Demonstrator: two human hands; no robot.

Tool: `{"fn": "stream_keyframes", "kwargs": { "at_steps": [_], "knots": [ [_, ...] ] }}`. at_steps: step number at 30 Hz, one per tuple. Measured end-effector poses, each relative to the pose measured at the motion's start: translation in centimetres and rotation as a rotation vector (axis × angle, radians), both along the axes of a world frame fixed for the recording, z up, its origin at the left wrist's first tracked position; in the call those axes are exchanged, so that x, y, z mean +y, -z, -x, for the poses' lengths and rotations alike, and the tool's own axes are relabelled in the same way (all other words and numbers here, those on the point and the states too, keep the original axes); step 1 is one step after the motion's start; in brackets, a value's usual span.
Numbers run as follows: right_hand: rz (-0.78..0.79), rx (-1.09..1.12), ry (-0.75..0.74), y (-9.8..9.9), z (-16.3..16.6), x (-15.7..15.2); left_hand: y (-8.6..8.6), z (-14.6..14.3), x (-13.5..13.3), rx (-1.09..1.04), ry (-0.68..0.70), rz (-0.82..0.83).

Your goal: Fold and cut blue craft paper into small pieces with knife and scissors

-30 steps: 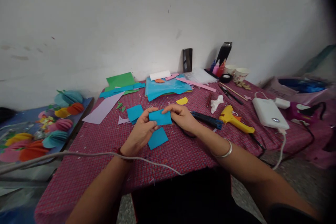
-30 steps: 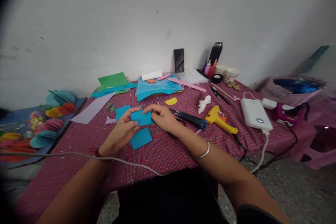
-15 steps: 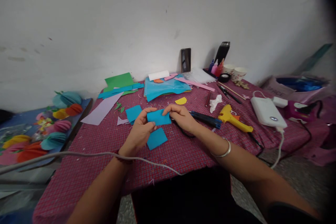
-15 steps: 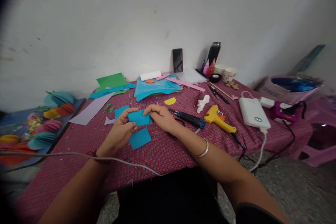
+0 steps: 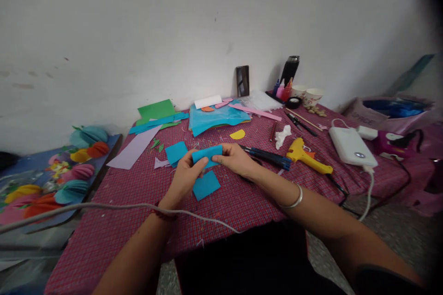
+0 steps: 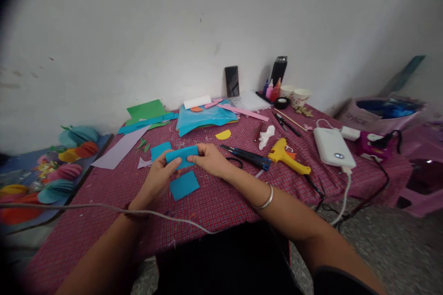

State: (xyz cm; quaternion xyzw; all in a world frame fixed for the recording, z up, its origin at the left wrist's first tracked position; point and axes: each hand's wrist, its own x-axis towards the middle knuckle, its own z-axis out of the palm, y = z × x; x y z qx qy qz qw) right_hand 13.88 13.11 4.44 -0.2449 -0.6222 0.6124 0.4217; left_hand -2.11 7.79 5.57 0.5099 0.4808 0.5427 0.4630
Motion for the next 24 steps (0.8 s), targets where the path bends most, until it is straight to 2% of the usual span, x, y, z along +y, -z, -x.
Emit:
{"fn": "stream_keyframes", "kwargs": {
  "at_steps": [3, 8, 11, 20, 24],
  "knots": [
    [-0.036, -0.024, -0.015, -0.1, -0.1, -0.1, 0.1, 0.3, 0.1, 0.165, 0.056, 0.036],
    [-0.123, -0.069, 0.085, -0.8, -0.5, -0.5, -0.2, -0.1, -0.5, 0.296, 0.153, -0.109],
    [-0.127, -0.088, 0.084, -1.3, -0.8, -0.8, -0.2, -0.3, -0.8, 0.377, 0.197, -0.157],
    [0.043, 0.026, -0.017, -1.1, -0.5, -0.9, -0.5, -0.6, -1.5, 0.582, 0.085, -0.342],
    [-0.051, -0.046, 0.0, -1.1, -0.7, -0.8, -0.9, 0.0, -1.2, 0.549, 0.218, -0.217]
  ]
}}
